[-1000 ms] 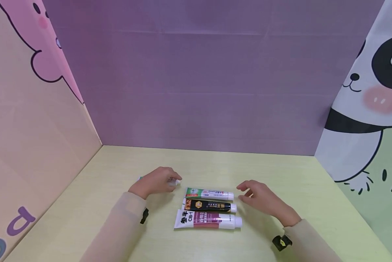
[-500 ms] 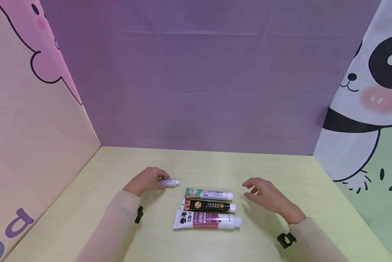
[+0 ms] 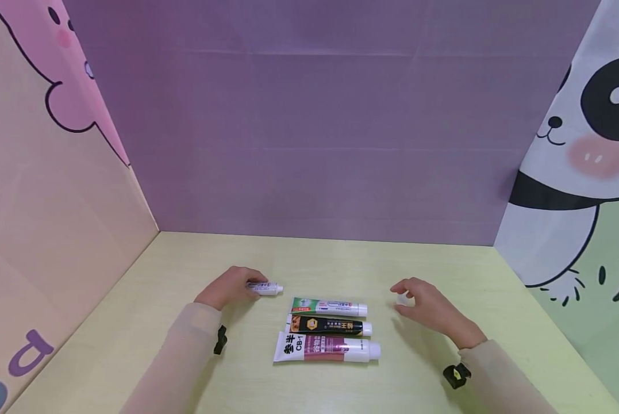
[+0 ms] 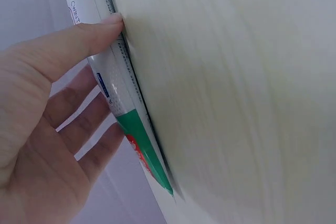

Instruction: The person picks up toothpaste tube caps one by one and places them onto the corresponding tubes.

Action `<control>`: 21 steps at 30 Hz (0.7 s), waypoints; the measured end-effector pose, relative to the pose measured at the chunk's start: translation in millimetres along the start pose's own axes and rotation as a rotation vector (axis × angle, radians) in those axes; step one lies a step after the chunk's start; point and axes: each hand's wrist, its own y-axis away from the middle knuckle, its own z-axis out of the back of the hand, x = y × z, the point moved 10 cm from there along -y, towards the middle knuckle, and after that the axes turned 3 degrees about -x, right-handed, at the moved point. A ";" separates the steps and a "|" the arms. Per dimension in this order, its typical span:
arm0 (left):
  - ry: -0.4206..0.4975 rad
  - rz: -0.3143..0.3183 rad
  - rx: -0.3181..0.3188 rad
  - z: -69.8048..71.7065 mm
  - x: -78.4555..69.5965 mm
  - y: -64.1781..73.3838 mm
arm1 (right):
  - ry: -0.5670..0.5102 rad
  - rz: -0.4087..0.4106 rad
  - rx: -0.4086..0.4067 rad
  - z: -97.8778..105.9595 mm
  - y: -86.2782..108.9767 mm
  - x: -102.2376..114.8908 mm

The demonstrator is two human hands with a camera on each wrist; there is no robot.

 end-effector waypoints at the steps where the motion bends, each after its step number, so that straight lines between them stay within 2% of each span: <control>1: 0.003 -0.003 -0.002 0.2 0.5 -0.1 | 0.004 0.002 0.001 0.0 0.1 -0.8; 8: 0.022 -0.020 0.008 1.6 2.2 -0.1 | 0.051 0.012 -0.005 -0.3 -3.0 -10.0; 21: 0.038 -0.041 0.003 6.9 -4.2 2.8 | 0.022 -0.063 0.031 -5.7 -4.5 -27.9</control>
